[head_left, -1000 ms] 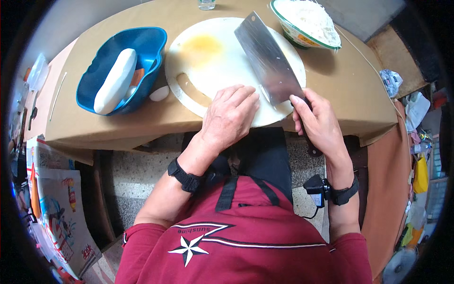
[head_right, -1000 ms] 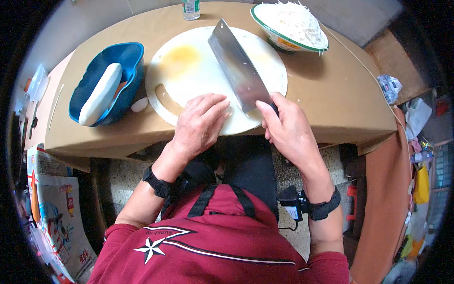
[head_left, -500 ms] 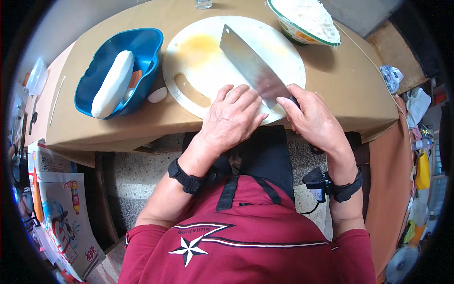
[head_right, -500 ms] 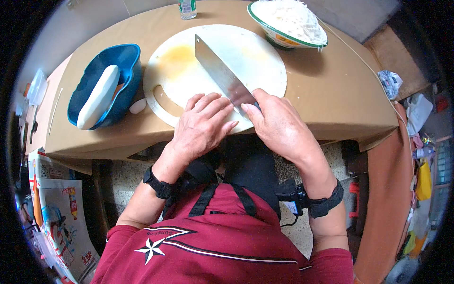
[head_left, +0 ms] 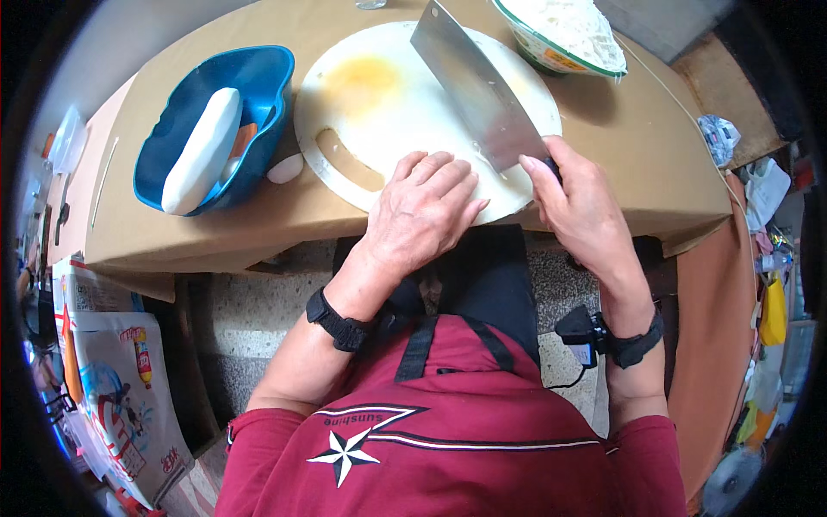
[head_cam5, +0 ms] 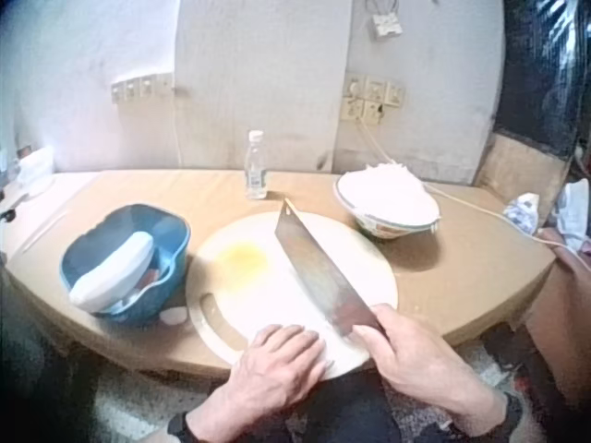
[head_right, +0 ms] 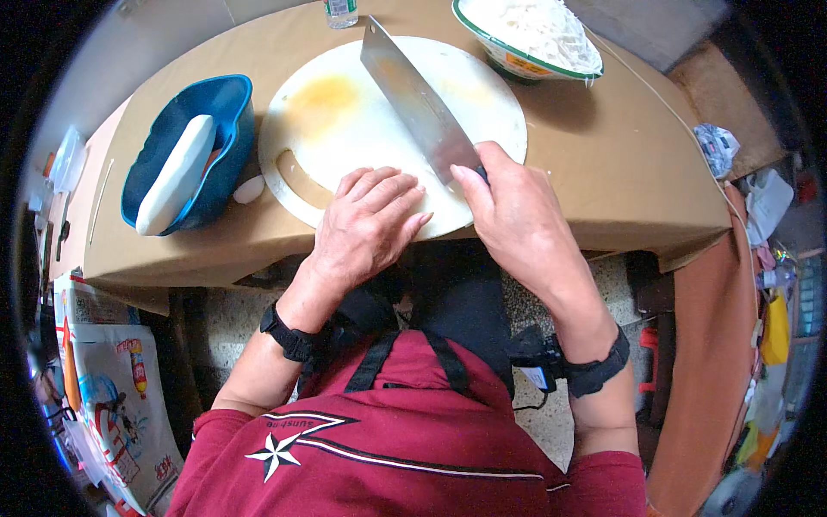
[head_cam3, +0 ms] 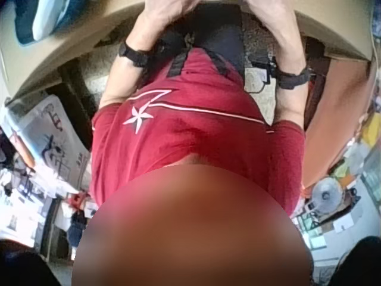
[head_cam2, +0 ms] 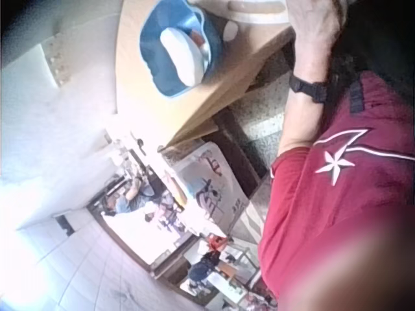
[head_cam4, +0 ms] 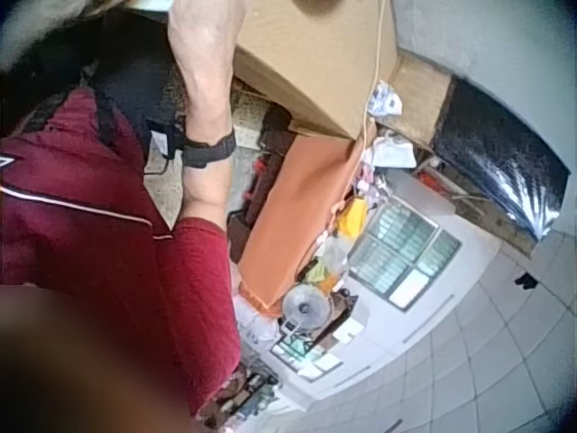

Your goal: Slicing a white radish into pieces on a cutting board using a cleaver.

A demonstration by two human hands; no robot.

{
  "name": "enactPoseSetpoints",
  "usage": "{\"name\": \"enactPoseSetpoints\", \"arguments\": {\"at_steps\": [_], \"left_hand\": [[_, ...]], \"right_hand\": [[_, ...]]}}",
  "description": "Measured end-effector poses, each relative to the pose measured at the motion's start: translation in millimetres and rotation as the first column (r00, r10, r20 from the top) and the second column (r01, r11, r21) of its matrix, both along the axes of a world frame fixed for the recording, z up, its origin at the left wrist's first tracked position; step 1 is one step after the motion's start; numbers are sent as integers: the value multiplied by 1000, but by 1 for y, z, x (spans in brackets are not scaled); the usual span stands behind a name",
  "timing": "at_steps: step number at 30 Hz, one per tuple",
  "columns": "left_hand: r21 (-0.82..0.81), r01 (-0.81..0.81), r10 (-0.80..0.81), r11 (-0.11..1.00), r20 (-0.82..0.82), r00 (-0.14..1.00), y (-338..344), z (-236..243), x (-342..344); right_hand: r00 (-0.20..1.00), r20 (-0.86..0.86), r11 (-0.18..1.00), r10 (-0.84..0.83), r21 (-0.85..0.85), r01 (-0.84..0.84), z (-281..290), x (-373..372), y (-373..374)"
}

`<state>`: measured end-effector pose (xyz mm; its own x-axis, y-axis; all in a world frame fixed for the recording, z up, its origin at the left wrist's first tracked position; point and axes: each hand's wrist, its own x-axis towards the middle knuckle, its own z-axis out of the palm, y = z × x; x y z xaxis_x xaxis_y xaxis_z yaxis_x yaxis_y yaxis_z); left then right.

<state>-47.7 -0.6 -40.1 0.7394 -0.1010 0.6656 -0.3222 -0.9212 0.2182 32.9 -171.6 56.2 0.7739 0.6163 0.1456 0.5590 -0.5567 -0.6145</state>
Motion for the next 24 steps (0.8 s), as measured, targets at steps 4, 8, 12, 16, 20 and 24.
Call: {"name": "enactPoseSetpoints", "arguments": {"at_steps": [4, 8, 12, 16, 20, 24], "left_hand": [[-13, -4, 5, 1000, 20, 1000, 0, -1, -1], [-8, -1, 1, 1000, 23, 1000, -1, 0, -1], [4, -2, 2, 1000, 5, 1000, -1, 0, -1], [8, -7, 7, 1000, 8, 1000, -1, -2, 0], [13, -7, 7, 1000, 16, 1000, -1, -2, 1], [15, -6, 6, 1000, 13, 1000, -1, -2, 1]], "right_hand": [[998, -52, 999, 46, -27, -47, 6, -9, -13], [997, -59, 997, 51, -56, -55, 5, -10, -18], [997, -53, 995, 60, -77, -64, 7, -10, -18], [994, -81, 991, 75, -105, -83, 8, -10, -16], [995, -65, 988, 81, -130, -89, 10, -11, -15], [995, -40, 974, 91, -206, -97, 18, -9, -9]]}}
